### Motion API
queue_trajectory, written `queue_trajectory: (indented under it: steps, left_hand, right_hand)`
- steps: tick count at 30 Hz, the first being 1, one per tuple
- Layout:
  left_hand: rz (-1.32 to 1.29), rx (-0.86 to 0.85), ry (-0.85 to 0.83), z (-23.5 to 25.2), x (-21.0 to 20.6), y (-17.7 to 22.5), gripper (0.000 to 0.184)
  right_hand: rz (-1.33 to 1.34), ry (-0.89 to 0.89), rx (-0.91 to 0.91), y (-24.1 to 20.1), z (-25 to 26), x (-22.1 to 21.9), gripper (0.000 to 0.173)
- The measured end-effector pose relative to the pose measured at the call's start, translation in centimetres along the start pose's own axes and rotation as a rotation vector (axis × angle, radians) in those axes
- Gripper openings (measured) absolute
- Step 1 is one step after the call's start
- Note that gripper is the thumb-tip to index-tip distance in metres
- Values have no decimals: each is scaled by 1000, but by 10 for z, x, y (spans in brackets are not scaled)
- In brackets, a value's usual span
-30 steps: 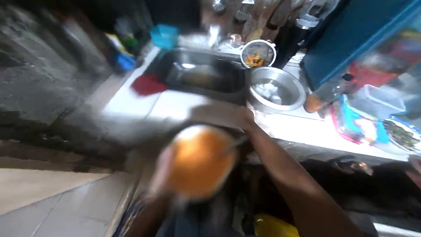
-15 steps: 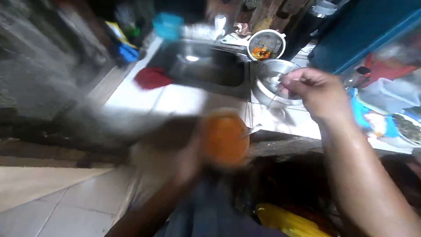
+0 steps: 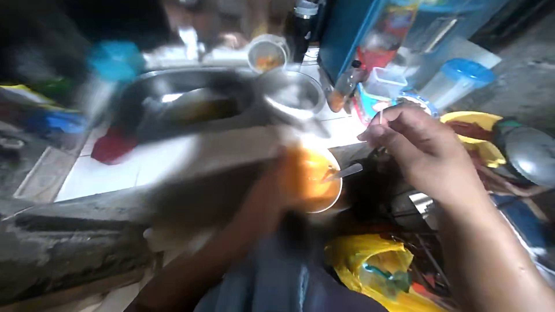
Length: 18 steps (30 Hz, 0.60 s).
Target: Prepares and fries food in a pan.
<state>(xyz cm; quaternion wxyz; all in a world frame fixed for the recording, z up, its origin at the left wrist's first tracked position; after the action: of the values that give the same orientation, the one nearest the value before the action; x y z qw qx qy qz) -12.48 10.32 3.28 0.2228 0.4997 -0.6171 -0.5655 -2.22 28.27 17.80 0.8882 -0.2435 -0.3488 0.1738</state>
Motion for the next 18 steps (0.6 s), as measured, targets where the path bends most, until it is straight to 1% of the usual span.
queue_trajectory:
  steps: [2, 4, 6, 7, 8, 10, 12, 14, 16, 18]
  left_hand:
    - [-3, 42, -28, 1, -11, -7, 47]
    - [11, 42, -82, 1, -20, -14, 48]
    - [34, 47, -99, 1, -28, -19, 49]
    - [38, 54, -103, 1, -32, -20, 49]
    - [34, 67, -100, 1, -36, -21, 49]
    - [25, 89, -85, 2, -43, -23, 49]
    - [35, 115, -73, 3, -47, -26, 50]
    - [41, 113, -84, 5, -49, -29, 50]
    - [42, 116, -90, 6, -51, -32, 52]
    - [29, 136, -92, 6, -52, -33, 53]
  right_hand:
    - [-177, -51, 45, 4, -10, 6, 17]
    - [-308, -147, 125, 7, -25, 1, 18]
    - [-343, -214, 143, 16, -42, -5, 20]
    - [-295, -204, 100, 21, -47, -3, 19]
    - [-200, -162, 6, 28, -50, 4, 19]
    - [67, -22, -231, 41, -50, 24, 24]
    - [248, 116, -352, 47, -48, 41, 28]
    - [332, 200, -419, 51, -49, 52, 29]
    - [411, 211, -455, 53, -50, 56, 28]
    - [403, 195, -441, 54, -52, 58, 27]
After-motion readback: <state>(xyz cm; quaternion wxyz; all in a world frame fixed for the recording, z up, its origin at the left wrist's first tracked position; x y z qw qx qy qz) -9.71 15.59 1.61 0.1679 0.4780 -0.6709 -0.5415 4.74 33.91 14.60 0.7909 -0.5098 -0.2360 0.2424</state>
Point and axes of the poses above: each hand's wrist, its own z-axis towards the middle knuckle, its own x-axis out of the back of the hand, y = z × x, the point moved 7 cm from there along z, towards the middle knuckle, and after that the axes turned 12 degrees about y, right-handed, at the moved point
